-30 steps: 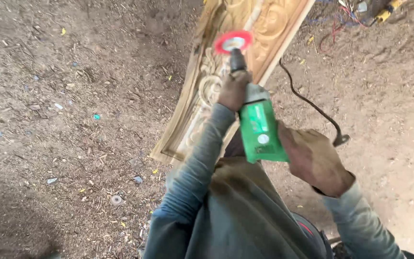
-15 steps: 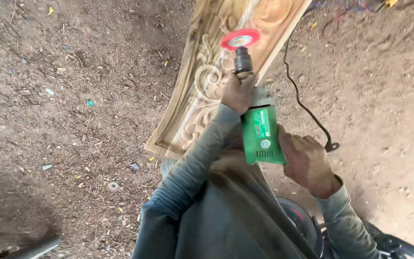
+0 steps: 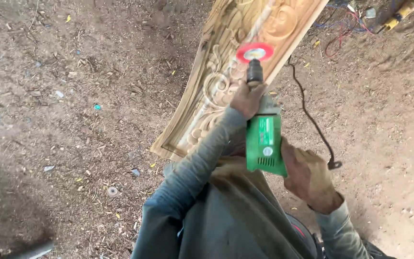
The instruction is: Using a power drill with a sanding attachment to polish and refine the details of a carved wooden headboard.
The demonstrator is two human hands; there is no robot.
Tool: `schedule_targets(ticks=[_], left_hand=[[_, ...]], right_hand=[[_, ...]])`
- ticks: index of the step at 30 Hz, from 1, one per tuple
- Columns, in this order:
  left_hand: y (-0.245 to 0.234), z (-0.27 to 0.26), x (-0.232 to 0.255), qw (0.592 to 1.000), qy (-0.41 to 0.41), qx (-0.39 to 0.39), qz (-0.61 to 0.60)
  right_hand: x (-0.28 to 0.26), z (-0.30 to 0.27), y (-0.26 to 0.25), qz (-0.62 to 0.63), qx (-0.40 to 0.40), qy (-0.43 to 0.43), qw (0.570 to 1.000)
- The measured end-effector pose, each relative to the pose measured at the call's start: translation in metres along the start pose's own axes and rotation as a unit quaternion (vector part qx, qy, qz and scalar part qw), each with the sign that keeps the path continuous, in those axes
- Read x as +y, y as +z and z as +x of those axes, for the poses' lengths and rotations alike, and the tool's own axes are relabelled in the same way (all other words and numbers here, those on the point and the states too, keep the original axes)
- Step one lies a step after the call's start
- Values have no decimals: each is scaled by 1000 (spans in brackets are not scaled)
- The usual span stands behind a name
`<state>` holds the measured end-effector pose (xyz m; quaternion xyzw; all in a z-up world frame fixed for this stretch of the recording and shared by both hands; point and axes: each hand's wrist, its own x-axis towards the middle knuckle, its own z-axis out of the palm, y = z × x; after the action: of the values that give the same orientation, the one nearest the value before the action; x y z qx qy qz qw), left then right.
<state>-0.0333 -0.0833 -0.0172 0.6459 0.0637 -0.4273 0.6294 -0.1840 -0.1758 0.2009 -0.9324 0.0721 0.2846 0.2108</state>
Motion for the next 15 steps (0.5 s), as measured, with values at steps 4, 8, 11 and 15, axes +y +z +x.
schedule_targets(ticks=[4,8,11,15], left_hand=[[3,-5,6,988,-63,37,135],[7,11,17,994,-11,43,102],[-6,17,22,995,-4,44,84],[-11,19,3,993,-19,85,76]], right_hand=[[2,-2,11,-36,-10,4,999],[-9,15,-12,0,70,-12,998],[-6,23,-29,-19,70,-39,997],[-2,34,-50,-34,7,-102,994]])
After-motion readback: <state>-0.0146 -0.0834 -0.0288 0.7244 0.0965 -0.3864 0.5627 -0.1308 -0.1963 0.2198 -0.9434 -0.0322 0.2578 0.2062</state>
